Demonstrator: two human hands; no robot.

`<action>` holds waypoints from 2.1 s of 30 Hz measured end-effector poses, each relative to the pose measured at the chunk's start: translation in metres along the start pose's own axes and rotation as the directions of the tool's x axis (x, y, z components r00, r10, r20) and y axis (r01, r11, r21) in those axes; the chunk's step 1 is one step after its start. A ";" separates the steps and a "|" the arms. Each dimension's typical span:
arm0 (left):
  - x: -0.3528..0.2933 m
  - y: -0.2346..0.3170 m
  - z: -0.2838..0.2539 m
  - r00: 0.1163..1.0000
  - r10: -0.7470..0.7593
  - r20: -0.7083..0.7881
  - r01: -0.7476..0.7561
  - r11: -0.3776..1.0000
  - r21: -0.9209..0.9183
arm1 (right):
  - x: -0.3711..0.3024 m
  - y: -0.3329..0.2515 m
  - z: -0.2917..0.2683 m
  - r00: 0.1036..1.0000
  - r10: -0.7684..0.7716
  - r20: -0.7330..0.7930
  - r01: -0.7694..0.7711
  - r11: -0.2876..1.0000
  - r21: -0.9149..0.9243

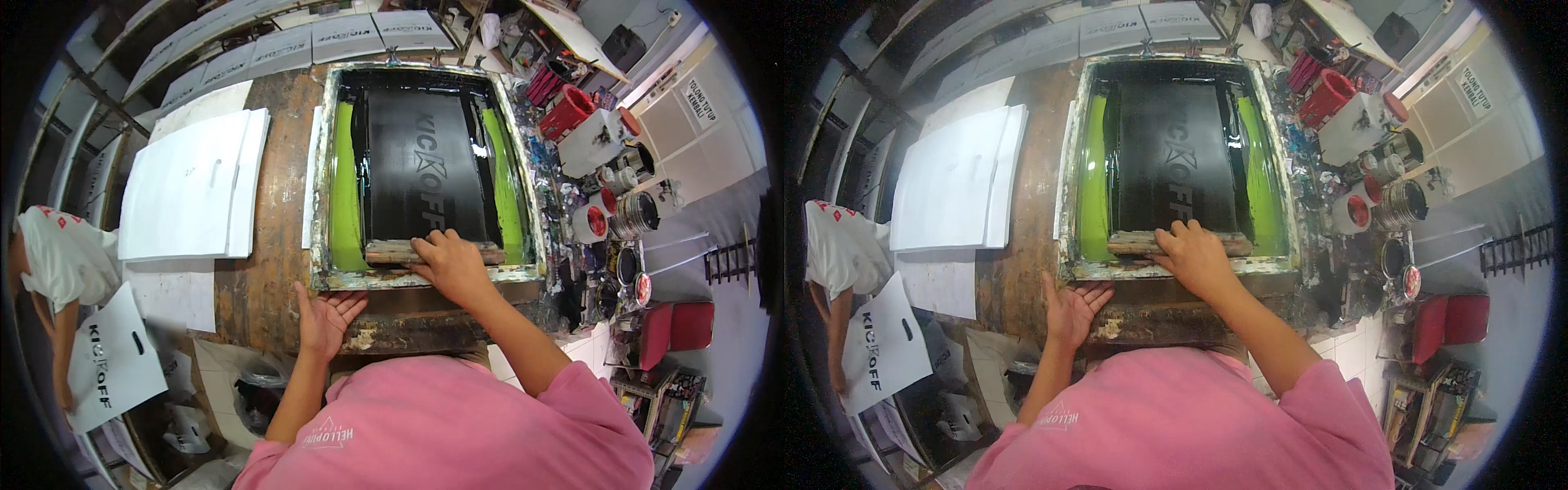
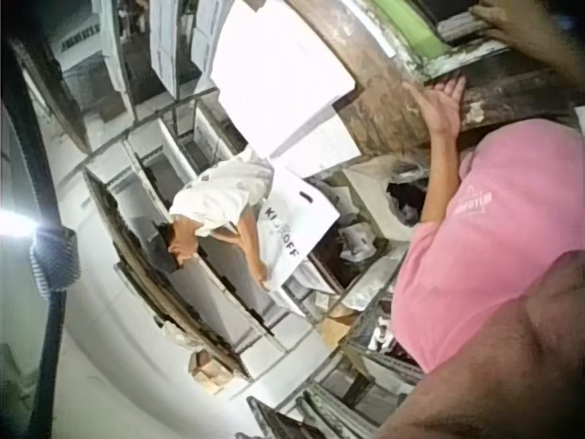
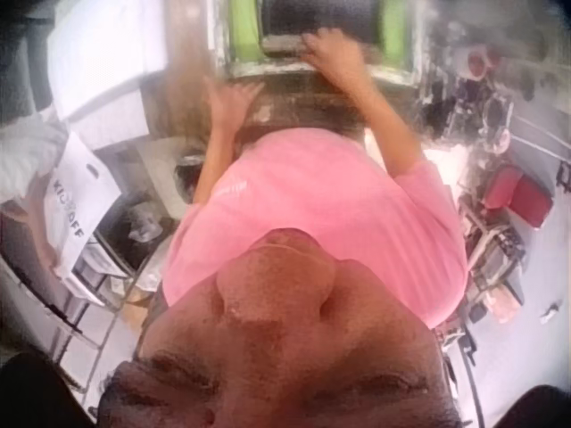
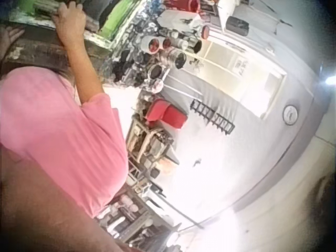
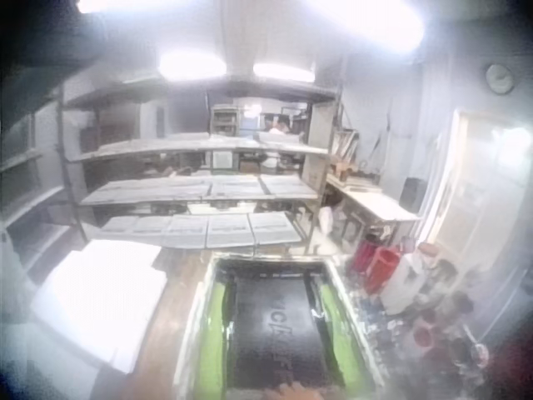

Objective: The person performs screen printing on white bags by placing a bag under a screen, pulling a squeegee across it, and then lifting the screen to reveal the printed logo.

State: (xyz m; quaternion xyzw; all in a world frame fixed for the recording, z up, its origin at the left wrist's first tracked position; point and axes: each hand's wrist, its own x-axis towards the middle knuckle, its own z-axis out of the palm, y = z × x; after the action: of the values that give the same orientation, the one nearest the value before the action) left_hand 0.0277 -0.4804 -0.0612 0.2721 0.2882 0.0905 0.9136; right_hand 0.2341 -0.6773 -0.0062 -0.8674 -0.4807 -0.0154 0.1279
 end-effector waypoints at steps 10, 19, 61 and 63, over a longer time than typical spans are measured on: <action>-0.007 0.008 0.018 0.989 0.124 0.086 -0.127 0.991 0.040 | -0.011 -0.014 -0.036 0.993 -0.012 -0.120 0.009 0.999 -0.031; -0.002 0.077 0.089 0.660 0.411 0.629 -0.740 0.500 0.450 | 0.062 -0.035 -0.172 0.817 -0.144 -0.558 -0.013 0.963 -0.268; -0.017 0.329 -0.104 0.385 0.896 0.222 -0.548 0.028 0.836 | 0.125 -0.018 -0.251 0.736 -0.136 -0.663 0.030 0.985 -0.169; -0.019 0.355 -0.147 0.394 0.897 0.200 -0.547 0.054 0.836 | 0.124 -0.021 -0.248 0.736 -0.138 -0.663 0.036 0.986 -0.165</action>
State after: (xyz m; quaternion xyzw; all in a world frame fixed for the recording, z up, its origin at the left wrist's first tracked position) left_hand -0.0752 -0.1243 0.0420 0.7373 0.2787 0.4558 0.4135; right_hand 0.3074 -0.6221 0.2564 -0.7869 -0.4400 -0.3666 0.2300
